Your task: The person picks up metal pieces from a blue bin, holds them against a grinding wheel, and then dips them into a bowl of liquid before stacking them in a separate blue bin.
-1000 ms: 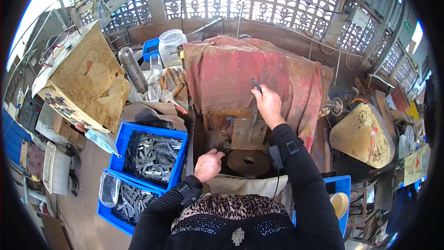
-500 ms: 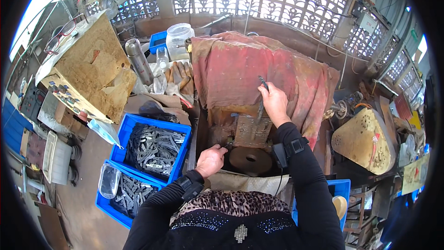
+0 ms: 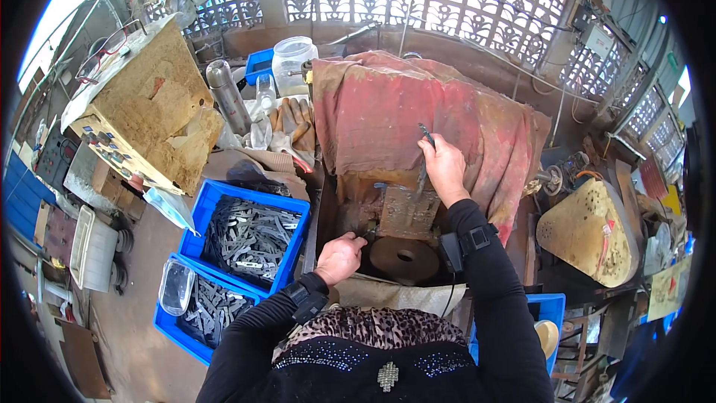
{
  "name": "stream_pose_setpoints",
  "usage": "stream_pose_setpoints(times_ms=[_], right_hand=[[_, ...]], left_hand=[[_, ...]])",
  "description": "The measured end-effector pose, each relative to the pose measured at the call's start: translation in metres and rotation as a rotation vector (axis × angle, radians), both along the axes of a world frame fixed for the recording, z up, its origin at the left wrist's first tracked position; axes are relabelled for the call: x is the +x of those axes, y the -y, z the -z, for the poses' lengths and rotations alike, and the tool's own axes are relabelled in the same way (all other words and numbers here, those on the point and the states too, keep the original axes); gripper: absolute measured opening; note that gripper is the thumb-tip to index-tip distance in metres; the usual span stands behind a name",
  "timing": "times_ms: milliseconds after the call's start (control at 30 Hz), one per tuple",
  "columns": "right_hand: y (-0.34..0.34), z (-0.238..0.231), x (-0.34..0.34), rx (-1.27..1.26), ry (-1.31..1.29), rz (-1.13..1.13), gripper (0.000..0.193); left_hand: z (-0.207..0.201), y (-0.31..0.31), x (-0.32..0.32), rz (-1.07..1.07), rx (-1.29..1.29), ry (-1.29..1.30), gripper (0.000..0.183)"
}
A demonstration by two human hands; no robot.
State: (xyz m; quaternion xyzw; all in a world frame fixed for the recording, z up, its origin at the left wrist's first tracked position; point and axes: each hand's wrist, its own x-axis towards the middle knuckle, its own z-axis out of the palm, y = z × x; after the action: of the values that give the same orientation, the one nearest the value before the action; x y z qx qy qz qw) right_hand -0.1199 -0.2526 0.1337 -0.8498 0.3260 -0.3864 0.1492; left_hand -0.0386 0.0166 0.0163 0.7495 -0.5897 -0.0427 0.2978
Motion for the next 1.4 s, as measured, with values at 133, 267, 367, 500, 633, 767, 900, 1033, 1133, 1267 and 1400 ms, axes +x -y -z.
stream_pose_setpoints(times_ms=[133, 267, 367, 500, 633, 767, 900, 1033, 1133, 1267, 1400], right_hand=[[0.000, 0.000, 0.000, -0.004, -0.006, -0.001, 0.024], [0.000, -0.001, 0.000, -0.011, -0.013, -0.004, 0.024], [-0.001, -0.002, -0.001, -0.015, -0.006, -0.013, 0.024], [0.000, -0.002, -0.001, -0.019, -0.017, -0.015, 0.023], [0.002, -0.001, 0.000, -0.049, -0.007, -0.026, 0.023], [0.003, 0.000, 0.001, -0.070, -0.017, -0.023, 0.023], [0.003, 0.000, 0.000, -0.093, -0.032, -0.021, 0.024], [0.004, -0.002, 0.000, -0.103, -0.078, -0.018, 0.026], [0.004, -0.004, 0.000, -0.099, -0.115, -0.013, 0.030], [0.000, -0.008, 0.003, -0.041, -0.189, 0.048, 0.032], [-0.006, -0.021, -0.002, 0.025, -0.231, 0.054, 0.031]], left_hand=[[0.000, 0.000, 0.000, -0.003, -0.003, 0.000, 0.020], [-0.001, 0.001, -0.001, -0.008, -0.010, -0.002, 0.017], [-0.001, 0.001, -0.001, -0.012, -0.008, -0.008, 0.017], [-0.002, 0.000, -0.002, -0.017, 0.015, -0.003, 0.018], [-0.002, 0.001, -0.002, -0.023, 0.022, 0.003, 0.017], [-0.002, 0.001, -0.002, -0.027, 0.049, 0.009, 0.020], [0.001, 0.000, -0.002, -0.028, 0.049, 0.000, 0.021], [0.005, 0.002, 0.000, -0.024, 0.038, 0.003, 0.021], [0.008, 0.002, 0.001, -0.038, 0.023, 0.028, 0.021], [0.011, 0.001, 0.000, -0.058, -0.003, 0.050, 0.022], [0.013, 0.000, 0.003, -0.061, -0.050, 0.026, 0.023]])
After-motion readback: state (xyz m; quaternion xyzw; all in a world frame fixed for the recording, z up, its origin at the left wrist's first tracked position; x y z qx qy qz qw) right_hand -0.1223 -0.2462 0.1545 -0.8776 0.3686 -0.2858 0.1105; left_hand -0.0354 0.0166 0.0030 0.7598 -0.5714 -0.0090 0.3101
